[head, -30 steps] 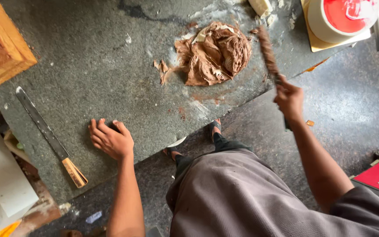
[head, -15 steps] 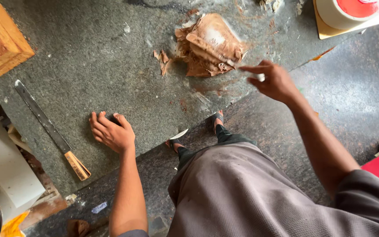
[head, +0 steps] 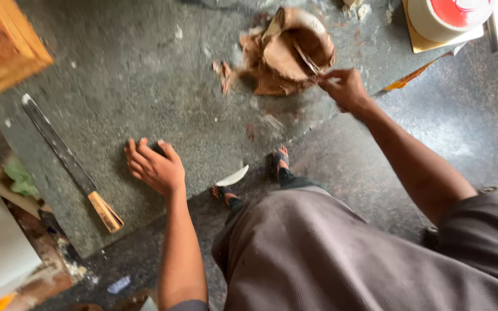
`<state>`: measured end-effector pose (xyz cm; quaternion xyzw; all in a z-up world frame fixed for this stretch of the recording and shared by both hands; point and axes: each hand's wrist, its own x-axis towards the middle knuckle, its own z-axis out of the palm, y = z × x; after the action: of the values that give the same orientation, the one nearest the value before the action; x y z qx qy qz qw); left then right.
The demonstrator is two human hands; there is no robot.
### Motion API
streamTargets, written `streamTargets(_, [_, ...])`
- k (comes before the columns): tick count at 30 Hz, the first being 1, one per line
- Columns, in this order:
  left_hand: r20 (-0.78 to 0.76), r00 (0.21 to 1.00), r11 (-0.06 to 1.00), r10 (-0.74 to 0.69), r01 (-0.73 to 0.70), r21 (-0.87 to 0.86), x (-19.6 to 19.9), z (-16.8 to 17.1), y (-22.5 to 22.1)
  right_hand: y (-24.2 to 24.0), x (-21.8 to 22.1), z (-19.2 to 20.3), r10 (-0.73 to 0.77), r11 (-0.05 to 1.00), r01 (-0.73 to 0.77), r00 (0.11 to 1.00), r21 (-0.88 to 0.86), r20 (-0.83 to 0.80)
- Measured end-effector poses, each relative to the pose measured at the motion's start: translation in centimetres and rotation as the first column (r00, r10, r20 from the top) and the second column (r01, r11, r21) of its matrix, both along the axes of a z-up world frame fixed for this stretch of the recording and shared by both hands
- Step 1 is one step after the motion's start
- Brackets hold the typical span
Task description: The person mixes chocolate powder and milk into white frosting on a stone counter using a long serrated knife and a smaller spreading knife.
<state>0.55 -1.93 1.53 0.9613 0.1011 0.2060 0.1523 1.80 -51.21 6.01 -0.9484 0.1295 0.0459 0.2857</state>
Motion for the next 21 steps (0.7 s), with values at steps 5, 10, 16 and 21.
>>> streamTargets(5, [-0.003,1.000,1.000,0.008,-0.008,0.021,0.4,0.0,0.0,3.6,-6.0,1.1,0.460,0.872,-0.363,0.836,-0.328,0.300])
streamTargets(10, [-0.008,1.000,0.999,0.007,-0.007,0.046,0.2,0.1,0.3,3.2,-0.9,2.6,0.137,0.940,-0.104,0.987,-0.324,0.082])
streamTargets(16, [-0.002,1.000,1.000,-0.004,0.004,0.024,-0.1,0.3,0.3,4.2,-4.6,1.2,0.326,0.868,-0.259,0.941,-0.423,0.093])
streamTargets(21, [-0.012,1.000,0.999,0.002,-0.001,0.034,0.1,-0.3,-0.2,0.9,-1.1,-1.2,0.124,0.983,-0.114,0.990,-0.144,0.067])
